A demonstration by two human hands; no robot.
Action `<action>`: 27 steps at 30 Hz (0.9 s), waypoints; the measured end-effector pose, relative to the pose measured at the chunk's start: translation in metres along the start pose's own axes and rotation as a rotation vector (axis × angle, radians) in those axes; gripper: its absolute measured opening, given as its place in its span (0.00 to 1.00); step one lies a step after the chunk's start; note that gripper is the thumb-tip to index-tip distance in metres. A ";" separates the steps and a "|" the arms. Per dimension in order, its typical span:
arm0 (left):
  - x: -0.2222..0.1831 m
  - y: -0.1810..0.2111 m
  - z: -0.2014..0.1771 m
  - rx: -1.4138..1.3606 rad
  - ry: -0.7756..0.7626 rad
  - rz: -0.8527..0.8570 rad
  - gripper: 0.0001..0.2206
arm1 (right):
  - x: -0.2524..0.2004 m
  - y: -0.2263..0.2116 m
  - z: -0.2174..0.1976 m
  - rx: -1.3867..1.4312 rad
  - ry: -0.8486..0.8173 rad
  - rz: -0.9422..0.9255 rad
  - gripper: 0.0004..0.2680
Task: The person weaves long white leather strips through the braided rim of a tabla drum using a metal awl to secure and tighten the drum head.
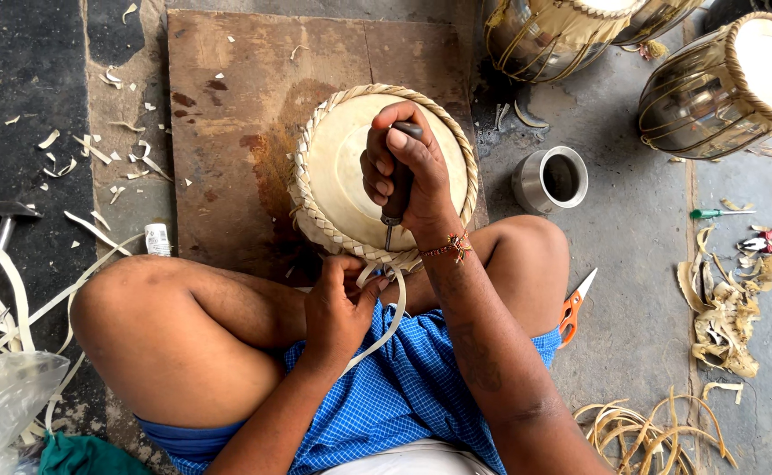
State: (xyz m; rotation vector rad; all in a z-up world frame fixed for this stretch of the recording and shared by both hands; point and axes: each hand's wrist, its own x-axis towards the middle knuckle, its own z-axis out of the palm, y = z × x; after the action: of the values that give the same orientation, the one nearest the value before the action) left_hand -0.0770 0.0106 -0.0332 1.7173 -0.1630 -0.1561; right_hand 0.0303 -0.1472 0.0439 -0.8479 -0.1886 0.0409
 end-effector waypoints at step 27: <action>0.038 0.039 -0.026 0.340 -0.148 0.648 0.27 | -0.081 -0.109 0.034 -1.164 -0.872 0.388 0.12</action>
State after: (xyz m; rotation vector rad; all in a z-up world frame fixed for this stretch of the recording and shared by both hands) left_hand -0.0357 0.0226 0.0092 1.8983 -0.8825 0.2382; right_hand -0.0597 -0.2032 0.1349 -1.9877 -0.9184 0.7279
